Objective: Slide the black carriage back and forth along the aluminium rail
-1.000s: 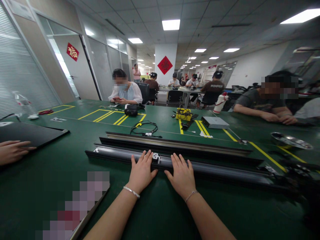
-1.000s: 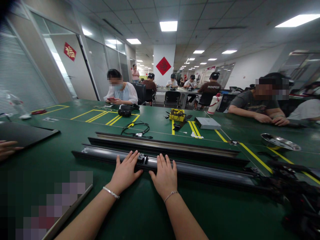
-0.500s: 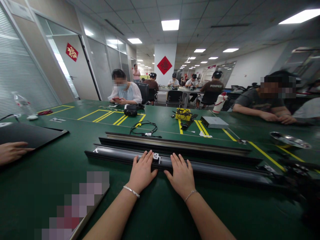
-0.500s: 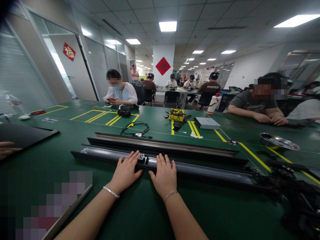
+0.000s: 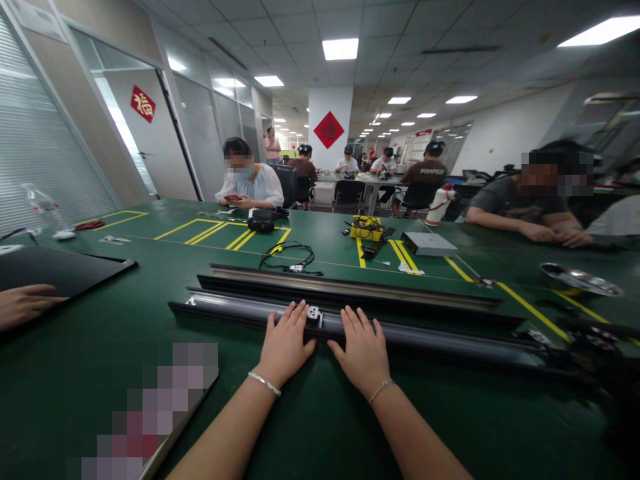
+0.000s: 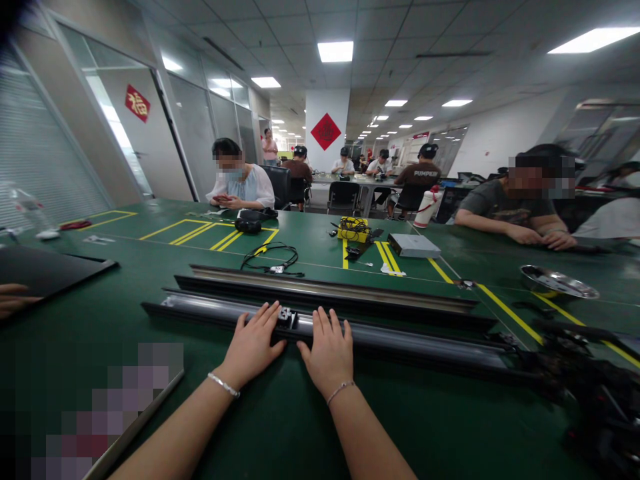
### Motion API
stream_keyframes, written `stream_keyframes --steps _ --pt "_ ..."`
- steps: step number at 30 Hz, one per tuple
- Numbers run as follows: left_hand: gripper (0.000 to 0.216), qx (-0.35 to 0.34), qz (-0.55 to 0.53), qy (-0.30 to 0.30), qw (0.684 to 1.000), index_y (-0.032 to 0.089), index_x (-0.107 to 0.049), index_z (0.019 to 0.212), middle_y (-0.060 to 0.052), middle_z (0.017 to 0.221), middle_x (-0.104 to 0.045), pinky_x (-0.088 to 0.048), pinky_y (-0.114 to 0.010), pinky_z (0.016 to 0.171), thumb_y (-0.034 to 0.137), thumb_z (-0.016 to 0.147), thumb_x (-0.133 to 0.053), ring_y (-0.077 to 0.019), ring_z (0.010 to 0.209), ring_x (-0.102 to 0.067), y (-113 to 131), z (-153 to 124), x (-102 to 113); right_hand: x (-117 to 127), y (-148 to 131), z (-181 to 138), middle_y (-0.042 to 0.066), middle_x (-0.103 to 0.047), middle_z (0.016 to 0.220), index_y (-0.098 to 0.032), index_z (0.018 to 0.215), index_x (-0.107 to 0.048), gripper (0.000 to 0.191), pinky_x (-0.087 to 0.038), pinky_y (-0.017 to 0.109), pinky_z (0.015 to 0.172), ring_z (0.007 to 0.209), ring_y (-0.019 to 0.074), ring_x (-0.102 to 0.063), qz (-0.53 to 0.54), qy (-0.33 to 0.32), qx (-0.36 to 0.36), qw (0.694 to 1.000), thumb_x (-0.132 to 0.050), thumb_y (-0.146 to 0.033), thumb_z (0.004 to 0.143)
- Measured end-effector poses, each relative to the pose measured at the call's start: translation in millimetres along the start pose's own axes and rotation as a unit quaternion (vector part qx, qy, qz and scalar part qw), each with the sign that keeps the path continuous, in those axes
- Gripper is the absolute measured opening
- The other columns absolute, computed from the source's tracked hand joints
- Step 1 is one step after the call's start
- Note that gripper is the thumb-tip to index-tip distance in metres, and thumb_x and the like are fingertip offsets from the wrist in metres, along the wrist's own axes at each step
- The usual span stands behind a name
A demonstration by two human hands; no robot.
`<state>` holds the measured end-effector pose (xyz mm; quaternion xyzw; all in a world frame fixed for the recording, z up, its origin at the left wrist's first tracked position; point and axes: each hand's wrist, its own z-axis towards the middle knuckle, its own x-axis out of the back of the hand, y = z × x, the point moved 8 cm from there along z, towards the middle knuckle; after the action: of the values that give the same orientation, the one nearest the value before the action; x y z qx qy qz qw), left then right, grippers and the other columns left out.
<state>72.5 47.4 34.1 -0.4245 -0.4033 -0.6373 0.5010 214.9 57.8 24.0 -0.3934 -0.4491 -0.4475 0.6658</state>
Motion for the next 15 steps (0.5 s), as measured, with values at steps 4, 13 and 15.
stream_keyframes --steps 4,13,15 --pt "0.062 -0.007 -0.005 -0.002 1.000 0.019 -0.035 0.133 -0.005 0.142 -0.036 -0.027 -0.040 0.103 0.037 0.075 -0.049 -0.0213 0.131 -0.029 0.8 0.3 -0.5 0.8 -0.3 0.3 0.008 -0.032 0.142 -0.016 0.135 -0.036 0.062 -0.014 0.047 0.105 0.131 0.0258 -0.024 0.001 -0.003 -0.001 1.000 -0.041 -0.048 0.082" --pt "0.066 -0.018 0.008 0.003 1.000 0.012 -0.034 0.133 -0.011 0.142 -0.034 -0.026 -0.037 0.105 0.037 0.074 -0.051 -0.0216 0.132 -0.027 7.4 -0.8 -4.8 2.5 -0.4 -0.4 0.008 -0.034 0.141 -0.016 0.134 -0.036 0.061 -0.015 0.046 0.105 0.131 0.0252 -0.024 -0.001 0.001 0.000 1.000 -0.042 -0.046 0.081" --pt "0.065 -0.019 0.008 0.005 1.000 0.012 -0.034 0.133 -0.010 0.143 -0.034 -0.026 -0.037 0.105 0.036 0.074 -0.050 -0.0217 0.132 -0.027 7.7 -1.0 -4.8 3.1 -0.3 -0.4 0.008 -0.034 0.141 -0.016 0.134 -0.037 0.060 -0.015 0.046 0.105 0.131 0.0252 -0.024 0.000 0.003 -0.001 1.000 -0.042 -0.046 0.082"
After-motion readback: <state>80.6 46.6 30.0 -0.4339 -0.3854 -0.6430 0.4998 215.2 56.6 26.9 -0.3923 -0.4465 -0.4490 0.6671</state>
